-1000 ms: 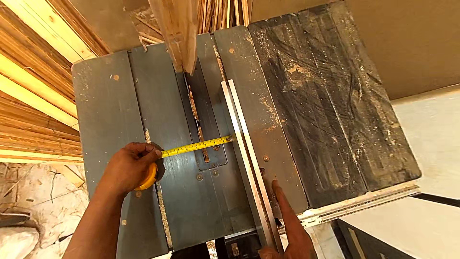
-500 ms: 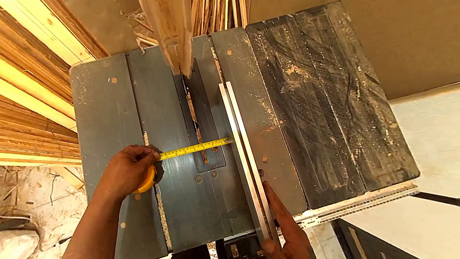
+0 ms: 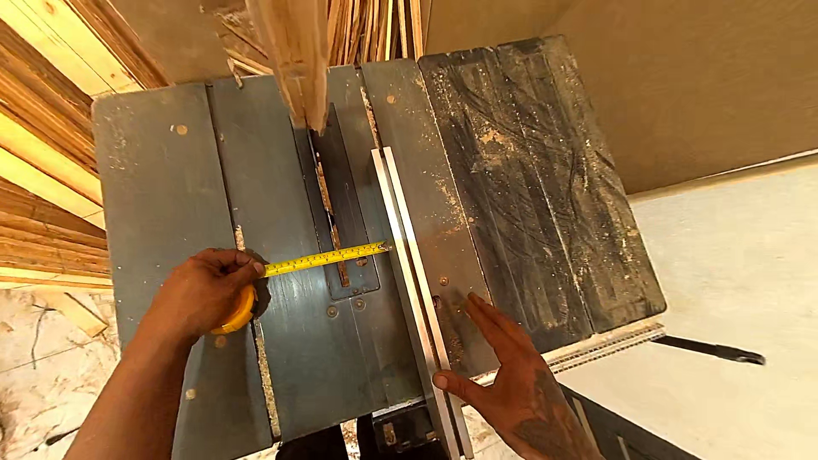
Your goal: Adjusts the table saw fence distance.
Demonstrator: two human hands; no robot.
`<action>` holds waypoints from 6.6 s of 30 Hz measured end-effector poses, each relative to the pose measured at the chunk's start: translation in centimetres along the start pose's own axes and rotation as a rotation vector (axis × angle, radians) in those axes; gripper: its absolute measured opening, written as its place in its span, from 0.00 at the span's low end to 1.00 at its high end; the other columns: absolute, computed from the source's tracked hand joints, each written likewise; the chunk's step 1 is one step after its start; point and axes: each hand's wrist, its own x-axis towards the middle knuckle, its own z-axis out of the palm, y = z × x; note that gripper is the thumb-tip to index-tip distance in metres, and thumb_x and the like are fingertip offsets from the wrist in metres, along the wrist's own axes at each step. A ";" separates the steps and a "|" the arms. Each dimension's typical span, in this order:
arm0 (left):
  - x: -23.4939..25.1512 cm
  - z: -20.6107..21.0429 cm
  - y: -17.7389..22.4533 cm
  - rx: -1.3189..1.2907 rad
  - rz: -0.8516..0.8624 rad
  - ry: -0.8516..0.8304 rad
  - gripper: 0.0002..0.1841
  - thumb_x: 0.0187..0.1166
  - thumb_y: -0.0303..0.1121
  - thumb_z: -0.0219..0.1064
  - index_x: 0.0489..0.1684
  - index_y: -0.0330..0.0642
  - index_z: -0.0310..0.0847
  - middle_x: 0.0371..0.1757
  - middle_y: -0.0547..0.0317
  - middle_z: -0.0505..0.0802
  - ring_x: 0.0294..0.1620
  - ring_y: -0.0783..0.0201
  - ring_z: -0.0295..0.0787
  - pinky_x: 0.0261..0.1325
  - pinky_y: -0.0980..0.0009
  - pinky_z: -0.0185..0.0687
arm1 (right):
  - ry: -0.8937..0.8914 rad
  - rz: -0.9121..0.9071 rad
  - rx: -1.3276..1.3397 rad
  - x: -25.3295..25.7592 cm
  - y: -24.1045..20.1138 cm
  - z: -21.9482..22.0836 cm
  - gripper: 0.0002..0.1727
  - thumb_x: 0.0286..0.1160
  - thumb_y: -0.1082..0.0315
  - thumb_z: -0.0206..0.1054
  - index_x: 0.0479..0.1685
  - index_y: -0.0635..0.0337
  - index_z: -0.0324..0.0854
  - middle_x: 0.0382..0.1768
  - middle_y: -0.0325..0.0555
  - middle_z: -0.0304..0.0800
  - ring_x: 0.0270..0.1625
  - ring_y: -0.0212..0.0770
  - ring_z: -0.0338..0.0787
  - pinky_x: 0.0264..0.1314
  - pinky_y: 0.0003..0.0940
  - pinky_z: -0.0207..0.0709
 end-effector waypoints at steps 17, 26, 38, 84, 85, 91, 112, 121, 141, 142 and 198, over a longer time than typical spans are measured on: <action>0.1 -0.2 -0.4 -0.024 0.007 0.005 0.06 0.81 0.47 0.72 0.39 0.62 0.93 0.47 0.64 0.92 0.40 0.60 0.89 0.42 0.47 0.85 | -0.357 -0.257 0.317 -7.8 -6.5 4.7 0.34 0.66 0.43 0.79 0.69 0.55 0.86 0.70 0.48 0.88 0.74 0.46 0.84 0.78 0.45 0.79; -0.2 -0.2 0.1 -0.036 0.005 0.002 0.07 0.81 0.46 0.73 0.40 0.59 0.93 0.48 0.62 0.92 0.41 0.58 0.89 0.43 0.47 0.85 | -0.347 -0.027 0.523 -8.2 -6.6 5.2 0.51 0.62 0.42 0.81 0.83 0.67 0.70 0.87 0.64 0.66 0.89 0.53 0.67 0.90 0.51 0.68; -0.3 -0.1 0.0 -0.066 -0.004 0.014 0.06 0.81 0.45 0.73 0.40 0.58 0.93 0.49 0.61 0.91 0.40 0.59 0.89 0.42 0.49 0.86 | -0.465 0.058 0.682 -7.6 -6.7 4.0 0.57 0.64 0.44 0.81 0.89 0.71 0.58 0.90 0.62 0.61 0.91 0.52 0.65 0.91 0.51 0.67; -0.1 -0.2 -0.2 -0.069 0.014 0.009 0.06 0.81 0.44 0.72 0.39 0.57 0.93 0.48 0.60 0.92 0.42 0.58 0.89 0.43 0.47 0.86 | -0.396 0.122 0.786 -6.8 -7.0 4.9 0.56 0.66 0.43 0.80 0.89 0.70 0.59 0.89 0.63 0.60 0.90 0.53 0.66 0.88 0.52 0.71; -0.1 -0.1 -0.1 -0.067 0.017 0.012 0.06 0.81 0.44 0.73 0.39 0.57 0.93 0.48 0.60 0.92 0.42 0.58 0.89 0.43 0.47 0.85 | -0.377 0.126 0.780 -6.8 -6.9 4.8 0.54 0.68 0.44 0.79 0.89 0.70 0.58 0.89 0.62 0.60 0.90 0.53 0.66 0.88 0.52 0.71; -0.1 -0.2 -0.1 -0.058 0.012 0.017 0.06 0.81 0.44 0.72 0.40 0.58 0.93 0.47 0.61 0.91 0.41 0.59 0.89 0.42 0.48 0.85 | -0.378 0.114 0.800 -6.6 -6.7 4.9 0.54 0.66 0.44 0.79 0.88 0.70 0.60 0.88 0.62 0.62 0.88 0.54 0.68 0.86 0.53 0.73; 0.0 -0.2 -0.5 -0.064 0.006 -0.001 0.07 0.80 0.46 0.73 0.41 0.59 0.93 0.48 0.60 0.91 0.43 0.57 0.89 0.46 0.45 0.85 | -0.592 -0.262 0.370 -0.8 -9.3 -3.2 0.33 0.71 0.50 0.79 0.74 0.56 0.82 0.60 0.48 0.91 0.59 0.42 0.93 0.62 0.43 0.90; 0.1 -0.1 -0.4 -0.050 0.012 0.018 0.06 0.80 0.46 0.74 0.40 0.61 0.94 0.48 0.63 0.92 0.43 0.59 0.90 0.46 0.45 0.86 | -0.411 0.308 0.820 -3.9 -8.8 5.1 0.46 0.67 0.51 0.81 0.84 0.63 0.67 0.80 0.51 0.76 0.78 0.46 0.81 0.73 0.47 0.84; -0.1 -0.1 -0.5 -0.073 0.020 0.018 0.06 0.80 0.45 0.74 0.40 0.57 0.93 0.48 0.59 0.91 0.43 0.56 0.89 0.44 0.45 0.85 | -0.352 0.217 0.803 -4.3 -9.0 5.2 0.45 0.68 0.52 0.80 0.84 0.63 0.67 0.80 0.52 0.75 0.77 0.46 0.82 0.69 0.46 0.87; -0.1 -0.1 -0.5 -0.073 0.018 0.016 0.06 0.80 0.44 0.73 0.40 0.57 0.93 0.49 0.59 0.92 0.43 0.56 0.89 0.45 0.44 0.85 | -0.349 0.213 0.801 -4.4 -9.0 5.2 0.46 0.68 0.51 0.80 0.85 0.63 0.67 0.81 0.53 0.74 0.78 0.46 0.81 0.71 0.46 0.86; -0.1 -0.1 -0.3 -0.052 -0.012 -0.011 0.06 0.81 0.48 0.73 0.40 0.62 0.93 0.48 0.62 0.91 0.43 0.58 0.89 0.46 0.44 0.85 | -0.296 -0.360 -0.565 5.4 -6.6 -4.5 0.63 0.42 0.46 0.87 0.93 0.27 0.57 0.68 0.47 0.83 0.58 0.54 0.88 0.49 0.52 0.84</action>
